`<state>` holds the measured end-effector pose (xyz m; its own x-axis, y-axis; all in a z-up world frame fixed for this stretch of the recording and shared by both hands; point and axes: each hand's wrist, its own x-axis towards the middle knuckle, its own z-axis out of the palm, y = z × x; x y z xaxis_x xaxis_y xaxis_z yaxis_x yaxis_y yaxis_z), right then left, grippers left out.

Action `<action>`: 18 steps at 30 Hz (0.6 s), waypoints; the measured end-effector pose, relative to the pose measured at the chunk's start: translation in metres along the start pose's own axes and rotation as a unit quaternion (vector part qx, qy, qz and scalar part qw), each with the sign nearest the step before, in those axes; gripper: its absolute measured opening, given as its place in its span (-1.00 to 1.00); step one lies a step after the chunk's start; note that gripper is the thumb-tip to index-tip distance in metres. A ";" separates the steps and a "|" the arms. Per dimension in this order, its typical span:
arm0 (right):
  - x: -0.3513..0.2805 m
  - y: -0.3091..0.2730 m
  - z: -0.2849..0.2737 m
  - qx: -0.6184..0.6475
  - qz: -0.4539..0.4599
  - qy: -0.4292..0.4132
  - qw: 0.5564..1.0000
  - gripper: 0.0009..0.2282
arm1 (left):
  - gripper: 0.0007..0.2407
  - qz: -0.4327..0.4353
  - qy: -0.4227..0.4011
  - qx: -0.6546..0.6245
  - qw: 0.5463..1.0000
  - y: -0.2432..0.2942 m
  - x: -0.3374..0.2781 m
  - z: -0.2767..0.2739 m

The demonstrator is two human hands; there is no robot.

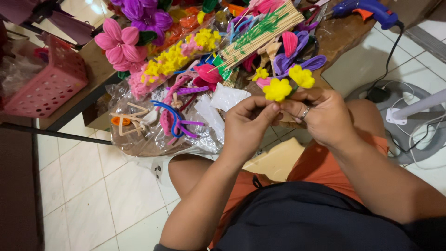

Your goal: The person attaches yellow flower-shaped cutouts to wooden sticks. They wrap the sticks with green tape and use a glue gun to secure more flower heads, eventually grouping multiple flowers together.

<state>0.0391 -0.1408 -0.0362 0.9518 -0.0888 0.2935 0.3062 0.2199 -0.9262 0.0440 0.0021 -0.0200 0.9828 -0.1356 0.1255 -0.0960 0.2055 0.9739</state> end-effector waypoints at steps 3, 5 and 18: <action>0.003 -0.020 0.004 -0.016 0.017 -0.009 1.000 -0.95 | -0.91 0.003 0.007 0.031 1.000 -0.001 0.002 -0.001; 0.005 -0.020 0.000 -0.038 0.019 -0.015 0.999 -0.93 | -0.90 -0.006 0.002 0.045 0.999 -0.002 0.000 -0.002; 0.000 0.000 -0.015 -0.081 -0.013 -0.025 0.996 -0.92 | -0.93 0.120 0.009 0.130 0.984 0.003 -0.012 0.006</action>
<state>0.0387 -0.1557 -0.0399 0.9445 -0.0422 0.3259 0.3279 0.0571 -0.9430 0.0307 -0.0011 -0.0180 0.9294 -0.0950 0.3568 -0.3605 -0.0252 0.9324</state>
